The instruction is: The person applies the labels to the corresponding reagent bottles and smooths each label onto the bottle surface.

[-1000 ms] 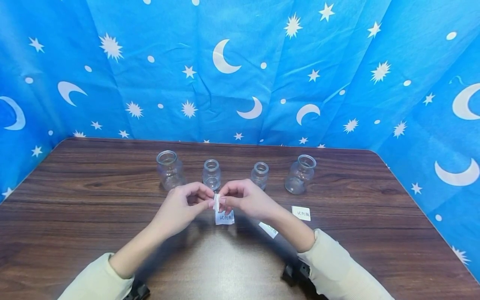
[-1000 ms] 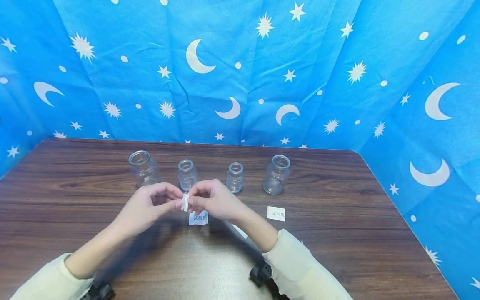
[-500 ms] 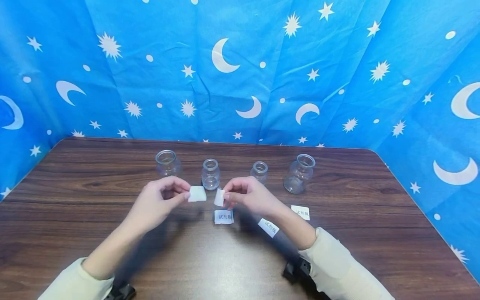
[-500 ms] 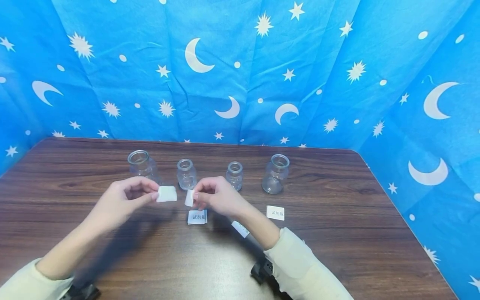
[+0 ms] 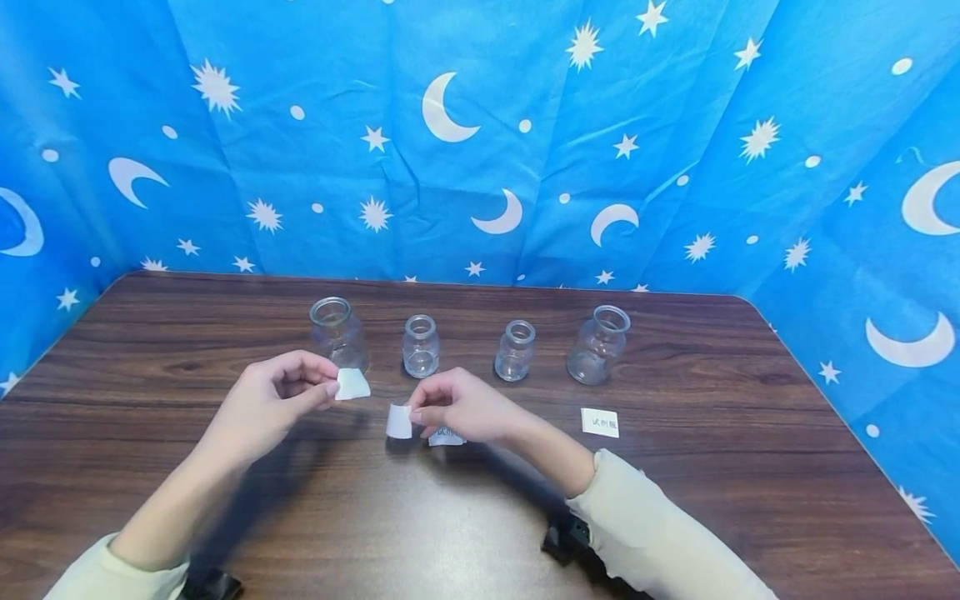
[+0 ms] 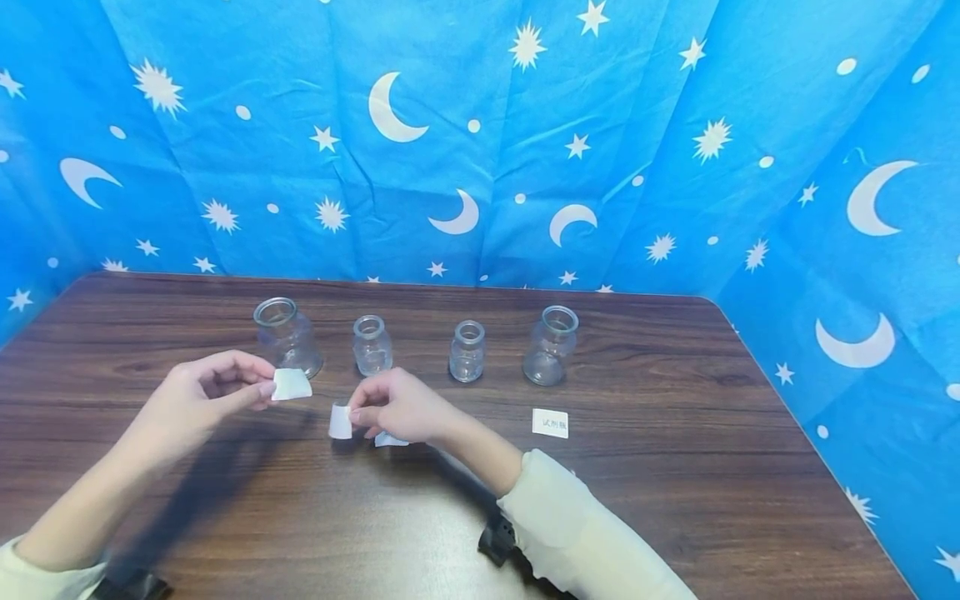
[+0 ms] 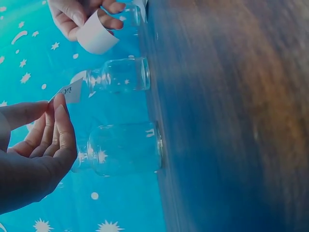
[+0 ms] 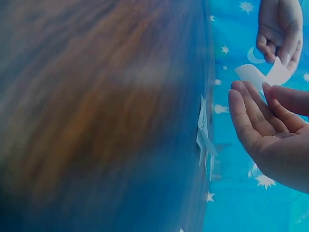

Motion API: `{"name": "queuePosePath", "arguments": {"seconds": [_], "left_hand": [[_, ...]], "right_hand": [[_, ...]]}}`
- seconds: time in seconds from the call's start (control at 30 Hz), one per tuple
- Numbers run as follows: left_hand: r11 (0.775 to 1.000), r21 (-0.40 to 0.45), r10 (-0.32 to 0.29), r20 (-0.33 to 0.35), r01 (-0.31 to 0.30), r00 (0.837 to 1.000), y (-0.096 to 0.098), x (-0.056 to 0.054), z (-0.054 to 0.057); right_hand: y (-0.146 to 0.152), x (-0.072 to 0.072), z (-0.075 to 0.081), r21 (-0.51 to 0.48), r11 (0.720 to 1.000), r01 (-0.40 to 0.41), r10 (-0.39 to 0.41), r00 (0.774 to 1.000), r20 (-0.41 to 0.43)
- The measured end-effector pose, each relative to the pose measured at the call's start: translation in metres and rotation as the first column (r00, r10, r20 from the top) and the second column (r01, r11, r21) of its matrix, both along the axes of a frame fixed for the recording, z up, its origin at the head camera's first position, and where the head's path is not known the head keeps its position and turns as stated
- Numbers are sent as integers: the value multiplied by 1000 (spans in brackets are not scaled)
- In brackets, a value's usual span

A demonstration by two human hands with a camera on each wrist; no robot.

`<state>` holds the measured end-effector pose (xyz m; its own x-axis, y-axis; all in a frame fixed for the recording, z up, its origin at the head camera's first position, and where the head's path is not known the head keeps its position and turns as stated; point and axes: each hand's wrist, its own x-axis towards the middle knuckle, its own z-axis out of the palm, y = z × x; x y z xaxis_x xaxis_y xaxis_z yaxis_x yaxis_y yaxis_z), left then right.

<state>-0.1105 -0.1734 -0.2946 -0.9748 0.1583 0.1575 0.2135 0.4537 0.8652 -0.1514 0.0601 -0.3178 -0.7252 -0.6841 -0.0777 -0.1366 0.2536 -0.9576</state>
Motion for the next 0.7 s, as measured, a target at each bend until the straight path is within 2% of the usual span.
{"name": "queuePosePath", "arguments": {"seconds": [0.23, 0.5, 0.7], "left_hand": [[1000, 3, -6, 4, 6, 1000, 2, -1, -4], [1000, 10, -28, -17, 28, 999, 2, -3, -10], [999, 14, -35, -11, 36, 999, 4, -4, -13]], "right_hand": [[-9, 0, -1, 31, 997, -75, 75, 997, 14], [-11, 0, -3, 53, 997, -61, 57, 996, 68], [-12, 0, -5, 74, 995, -60, 58, 998, 38]]}}
